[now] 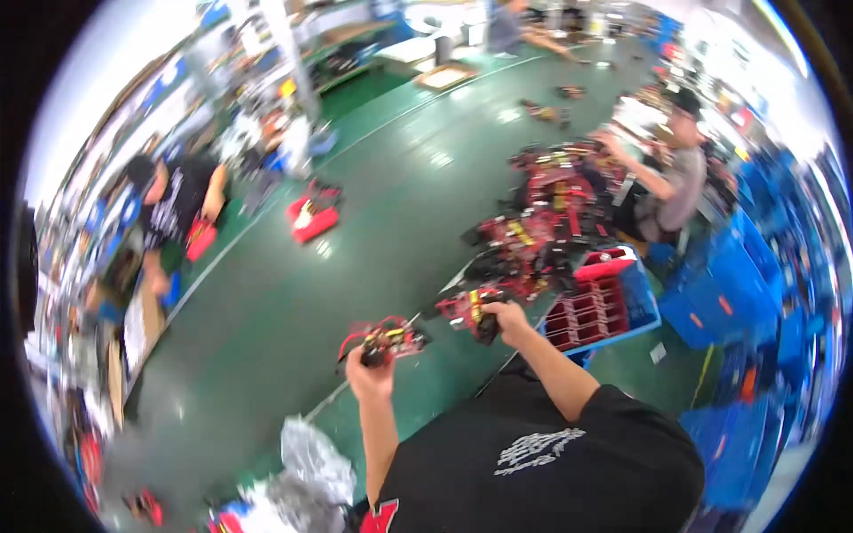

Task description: Assembling electronic robot components by attaching plastic housings to circuit boards containing motors and fans.

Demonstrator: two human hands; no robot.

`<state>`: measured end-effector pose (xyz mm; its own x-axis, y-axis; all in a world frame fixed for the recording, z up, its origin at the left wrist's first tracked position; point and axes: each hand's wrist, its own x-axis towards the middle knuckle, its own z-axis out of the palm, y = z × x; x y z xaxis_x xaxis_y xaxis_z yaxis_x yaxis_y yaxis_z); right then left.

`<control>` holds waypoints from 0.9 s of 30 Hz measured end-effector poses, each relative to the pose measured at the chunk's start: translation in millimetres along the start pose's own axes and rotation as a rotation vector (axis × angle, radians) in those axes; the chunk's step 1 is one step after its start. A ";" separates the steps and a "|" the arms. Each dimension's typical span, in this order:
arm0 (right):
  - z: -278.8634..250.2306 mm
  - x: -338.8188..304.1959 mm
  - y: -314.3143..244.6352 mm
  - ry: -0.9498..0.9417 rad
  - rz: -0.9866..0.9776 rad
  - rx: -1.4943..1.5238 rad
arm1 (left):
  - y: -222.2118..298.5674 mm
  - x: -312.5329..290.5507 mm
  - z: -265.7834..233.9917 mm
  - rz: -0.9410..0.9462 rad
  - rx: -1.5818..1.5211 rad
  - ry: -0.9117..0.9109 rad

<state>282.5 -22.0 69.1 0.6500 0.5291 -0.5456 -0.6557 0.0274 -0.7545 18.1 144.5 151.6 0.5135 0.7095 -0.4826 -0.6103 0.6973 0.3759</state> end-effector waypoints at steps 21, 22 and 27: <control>-180.2 -15.6 18.9 -0.135 -1.012 -1.072 | -151.8 14.1 -117.3 0.221 0.735 0.419; -215.9 -6.8 29.7 0.169 -1.067 -1.179 | -153.5 14.8 -126.6 0.205 0.790 0.345; -334.5 21.6 37.5 0.976 -0.982 -1.224 | -151.0 8.4 -147.9 0.215 0.884 0.177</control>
<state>400.5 -293.2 -93.0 0.8356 0.0739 0.5443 0.3712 -0.8064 -0.4603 25.3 30.1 -26.2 0.2986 0.8576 -0.4187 0.0373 0.4279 0.9030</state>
